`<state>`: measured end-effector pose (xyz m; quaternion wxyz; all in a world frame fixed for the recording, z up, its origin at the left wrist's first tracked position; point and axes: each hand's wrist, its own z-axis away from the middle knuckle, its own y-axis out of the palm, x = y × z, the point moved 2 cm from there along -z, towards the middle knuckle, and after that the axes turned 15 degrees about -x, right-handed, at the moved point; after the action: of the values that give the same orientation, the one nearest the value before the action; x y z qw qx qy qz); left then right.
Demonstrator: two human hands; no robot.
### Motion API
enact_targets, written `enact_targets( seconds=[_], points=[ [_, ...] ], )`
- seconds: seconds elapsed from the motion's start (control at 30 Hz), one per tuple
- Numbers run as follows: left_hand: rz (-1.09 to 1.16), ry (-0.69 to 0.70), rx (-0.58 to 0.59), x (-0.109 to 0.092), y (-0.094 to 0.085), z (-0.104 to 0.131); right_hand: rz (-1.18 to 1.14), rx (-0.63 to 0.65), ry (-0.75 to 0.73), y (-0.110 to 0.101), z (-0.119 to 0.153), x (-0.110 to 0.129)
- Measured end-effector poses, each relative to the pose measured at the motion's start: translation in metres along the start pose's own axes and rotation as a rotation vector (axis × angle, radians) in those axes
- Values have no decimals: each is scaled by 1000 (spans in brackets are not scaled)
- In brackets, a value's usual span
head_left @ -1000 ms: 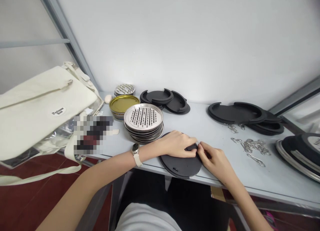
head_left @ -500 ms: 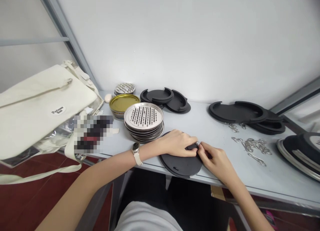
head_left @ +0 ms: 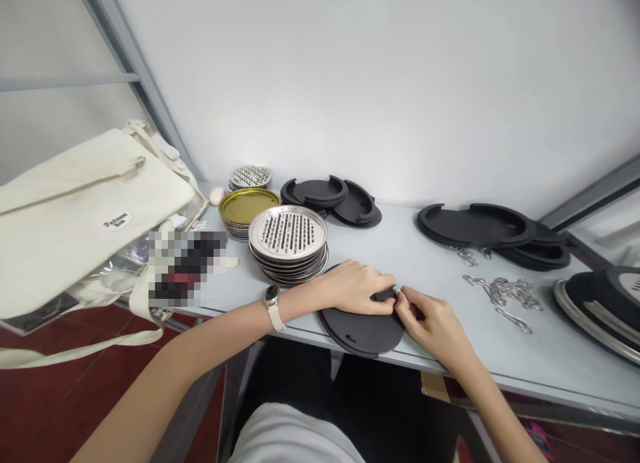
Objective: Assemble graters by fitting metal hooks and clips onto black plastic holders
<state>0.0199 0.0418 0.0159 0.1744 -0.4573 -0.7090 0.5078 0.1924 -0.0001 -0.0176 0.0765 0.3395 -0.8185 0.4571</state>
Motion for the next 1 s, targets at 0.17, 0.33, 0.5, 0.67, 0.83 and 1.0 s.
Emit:
enact_targets(
  seconds=[0.17,0.33,0.5,0.67,0.83,1.0],
  points=[
    [-11,-1,-3,0,0,0,2,-1,-42,-1,2,3],
    [-16,19,-17,0,0,0,-13,23,-8,0,2,1],
    [-17,22,-1,1,0,1,-18,44,36,2,1,-1],
    [-24,30,-14,2,2,0,-10,39,40,2,0,-2],
    [-16,32,-14,2,3,0,-9,36,36,2,2,-4],
    [-16,24,-17,2,4,1,-3,18,21,2,1,-4]
  ],
)
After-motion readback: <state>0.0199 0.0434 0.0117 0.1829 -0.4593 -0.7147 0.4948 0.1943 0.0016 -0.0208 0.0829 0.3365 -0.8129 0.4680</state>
